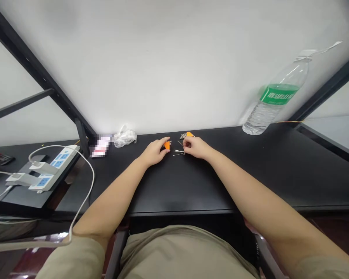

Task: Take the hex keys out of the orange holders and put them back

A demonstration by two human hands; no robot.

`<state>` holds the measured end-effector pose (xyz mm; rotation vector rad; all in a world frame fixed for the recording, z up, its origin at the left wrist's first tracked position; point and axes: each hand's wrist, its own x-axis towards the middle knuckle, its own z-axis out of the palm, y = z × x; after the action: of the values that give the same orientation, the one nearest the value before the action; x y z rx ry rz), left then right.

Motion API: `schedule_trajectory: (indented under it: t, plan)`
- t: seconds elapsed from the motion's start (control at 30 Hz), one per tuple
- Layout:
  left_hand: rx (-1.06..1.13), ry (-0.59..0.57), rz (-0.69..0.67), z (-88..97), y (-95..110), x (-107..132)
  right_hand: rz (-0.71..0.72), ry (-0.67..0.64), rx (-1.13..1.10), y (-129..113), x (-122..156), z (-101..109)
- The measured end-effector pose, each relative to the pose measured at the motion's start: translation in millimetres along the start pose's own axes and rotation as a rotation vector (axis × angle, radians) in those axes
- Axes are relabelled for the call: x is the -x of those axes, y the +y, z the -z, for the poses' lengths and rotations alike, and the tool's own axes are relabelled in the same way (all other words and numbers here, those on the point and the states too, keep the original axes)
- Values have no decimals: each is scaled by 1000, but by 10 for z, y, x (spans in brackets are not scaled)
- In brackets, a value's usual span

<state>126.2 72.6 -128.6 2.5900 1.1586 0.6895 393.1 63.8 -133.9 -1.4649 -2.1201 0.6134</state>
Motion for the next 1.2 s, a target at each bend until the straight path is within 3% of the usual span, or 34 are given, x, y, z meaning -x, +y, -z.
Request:
schedule_trajectory:
  t: [0.17, 0.3, 0.4, 0.5, 0.63, 0.73, 0.8, 0.9, 1.03, 1.2]
  plan:
    - [-23, -3, 2, 58, -28, -12, 88, 66, -277, 53, -98, -117]
    - [26, -7, -17, 88, 35, 69, -46, 107, -642, 213, -28, -226]
    - [69, 4, 13, 77, 94, 192, -98, 120, -748, 255, 114, -315]
    - [71, 10, 68, 77, 67, 230, -84, 111, -742, 233, 129, -347]
    - [69, 48, 54, 118, -47, 98, -64, 54, -667, 212, -53, -250]
    - [77, 72, 62, 131, -100, 39, -46, 152, -642, 186, -131, -202]
    - [90, 84, 61, 124, -114, 46, -10, 130, -607, 152, -131, -212]
    - [109, 70, 25, 108, -123, 72, 121, 110, -425, 85, -112, -248]
    - [92, 51, 8, 94, -121, 72, 329, 192, -172, -1, -110, -239]
    - [117, 65, 10, 71, -52, 52, 397, 226, -80, -72, -53, -142]
